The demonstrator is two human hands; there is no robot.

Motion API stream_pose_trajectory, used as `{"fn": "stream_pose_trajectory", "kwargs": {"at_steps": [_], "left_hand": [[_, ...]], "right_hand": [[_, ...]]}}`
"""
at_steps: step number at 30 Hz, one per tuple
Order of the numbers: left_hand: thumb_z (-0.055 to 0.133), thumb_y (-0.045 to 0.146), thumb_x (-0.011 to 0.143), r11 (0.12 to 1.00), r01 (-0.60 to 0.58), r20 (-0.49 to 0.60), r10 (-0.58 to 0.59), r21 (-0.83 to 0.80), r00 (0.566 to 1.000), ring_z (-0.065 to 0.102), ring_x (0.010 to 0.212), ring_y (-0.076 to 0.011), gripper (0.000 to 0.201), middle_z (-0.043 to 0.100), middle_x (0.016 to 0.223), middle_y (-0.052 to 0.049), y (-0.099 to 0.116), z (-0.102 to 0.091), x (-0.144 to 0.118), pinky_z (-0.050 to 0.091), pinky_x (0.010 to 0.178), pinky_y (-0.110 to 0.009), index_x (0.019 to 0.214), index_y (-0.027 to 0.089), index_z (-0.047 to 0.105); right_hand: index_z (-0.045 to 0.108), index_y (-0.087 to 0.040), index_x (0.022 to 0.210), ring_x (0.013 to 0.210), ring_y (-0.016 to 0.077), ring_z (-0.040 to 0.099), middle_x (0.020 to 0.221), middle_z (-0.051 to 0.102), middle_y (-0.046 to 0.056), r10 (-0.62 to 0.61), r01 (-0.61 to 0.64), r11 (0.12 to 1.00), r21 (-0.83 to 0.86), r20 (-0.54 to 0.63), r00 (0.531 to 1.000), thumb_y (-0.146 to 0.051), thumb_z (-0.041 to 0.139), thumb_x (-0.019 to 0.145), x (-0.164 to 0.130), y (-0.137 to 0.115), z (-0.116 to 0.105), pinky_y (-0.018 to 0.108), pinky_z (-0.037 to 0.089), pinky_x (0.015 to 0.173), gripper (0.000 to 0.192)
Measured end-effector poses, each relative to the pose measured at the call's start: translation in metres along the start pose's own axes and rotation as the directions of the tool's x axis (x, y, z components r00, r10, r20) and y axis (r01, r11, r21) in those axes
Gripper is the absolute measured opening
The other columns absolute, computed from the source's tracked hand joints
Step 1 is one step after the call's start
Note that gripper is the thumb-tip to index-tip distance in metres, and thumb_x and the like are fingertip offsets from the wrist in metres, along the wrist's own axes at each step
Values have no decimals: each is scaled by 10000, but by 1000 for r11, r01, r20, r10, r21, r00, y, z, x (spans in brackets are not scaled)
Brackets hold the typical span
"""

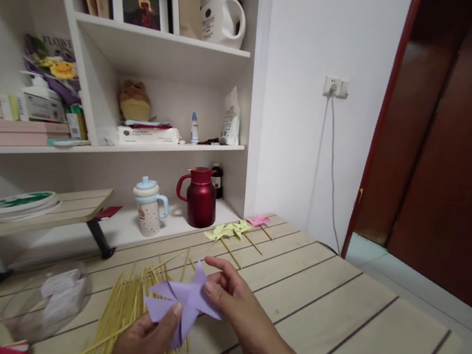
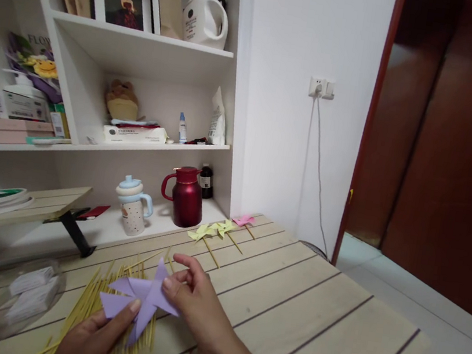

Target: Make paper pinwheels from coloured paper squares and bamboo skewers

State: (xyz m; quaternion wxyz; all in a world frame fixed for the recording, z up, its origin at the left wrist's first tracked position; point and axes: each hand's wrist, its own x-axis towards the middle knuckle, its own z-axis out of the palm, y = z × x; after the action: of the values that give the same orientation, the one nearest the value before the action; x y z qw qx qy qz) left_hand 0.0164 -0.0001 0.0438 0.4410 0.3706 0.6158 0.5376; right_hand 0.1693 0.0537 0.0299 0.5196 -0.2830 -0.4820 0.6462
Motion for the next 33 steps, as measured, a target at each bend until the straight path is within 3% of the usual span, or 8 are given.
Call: {"fn": "stream_pose_trajectory", "kwargs": {"at_steps": [4,12,16,21,25,30,33], "left_hand": [[801,415,545,995,-30,87,38,-94,996,677,762,-253,300,730,671,-84,0,-1,2,505,762,-308,666,146,746],[811,409,580,993,44,153,-27,-113,988,603,589,-184,298,694,618,-66,4,-2,-5,490,619,-293,582,130,706],[843,259,592,936,143,141,-102,-321,985,605,592,-146,207,683,633,-53,-4,-5,1,500,584,-240,635,110,705],[769,90,667,868,136,11,-149,-477,989,601,559,-100,110,678,654,-30,-13,-4,11,523,589,-199,757,112,710],[668,33,745,826,72,-135,-176,-558,975,652,612,-100,122,724,718,-29,-2,-2,5,537,622,-186,741,152,698],[633,26,730,824,20,-163,-135,-567,977,657,620,-109,148,730,686,-16,27,-2,-18,514,608,-165,714,138,729],[682,168,727,861,-12,-183,-94,-508,979,680,634,-173,74,743,698,-37,25,-1,-17,534,619,-249,775,144,733]], "right_hand": [[582,-197,1182,580,125,494,660,510,-57,58,-58,998,-9,31,998,-550,742,737,0,4,0,255,329,595,590],[613,-217,1129,645,125,510,726,546,-41,52,-51,998,-41,15,999,-526,727,770,-3,3,-3,259,380,640,487],[582,-222,1172,635,125,543,750,579,-30,67,-66,997,-34,14,998,-519,709,789,-5,2,0,264,394,631,501],[549,-224,1198,611,130,615,847,623,-3,89,-89,996,-21,-16,996,-503,663,824,-4,4,3,280,437,614,480],[527,-222,1216,624,130,629,847,648,11,96,-96,995,-15,-22,995,-494,607,872,-4,10,3,263,442,596,446],[526,-225,1214,612,126,624,826,657,7,119,-119,993,13,6,993,-476,592,892,-3,17,5,263,448,595,413],[529,-231,1217,622,134,624,831,654,9,131,-131,991,17,19,991,-501,573,901,-2,19,6,273,450,602,418]]}}
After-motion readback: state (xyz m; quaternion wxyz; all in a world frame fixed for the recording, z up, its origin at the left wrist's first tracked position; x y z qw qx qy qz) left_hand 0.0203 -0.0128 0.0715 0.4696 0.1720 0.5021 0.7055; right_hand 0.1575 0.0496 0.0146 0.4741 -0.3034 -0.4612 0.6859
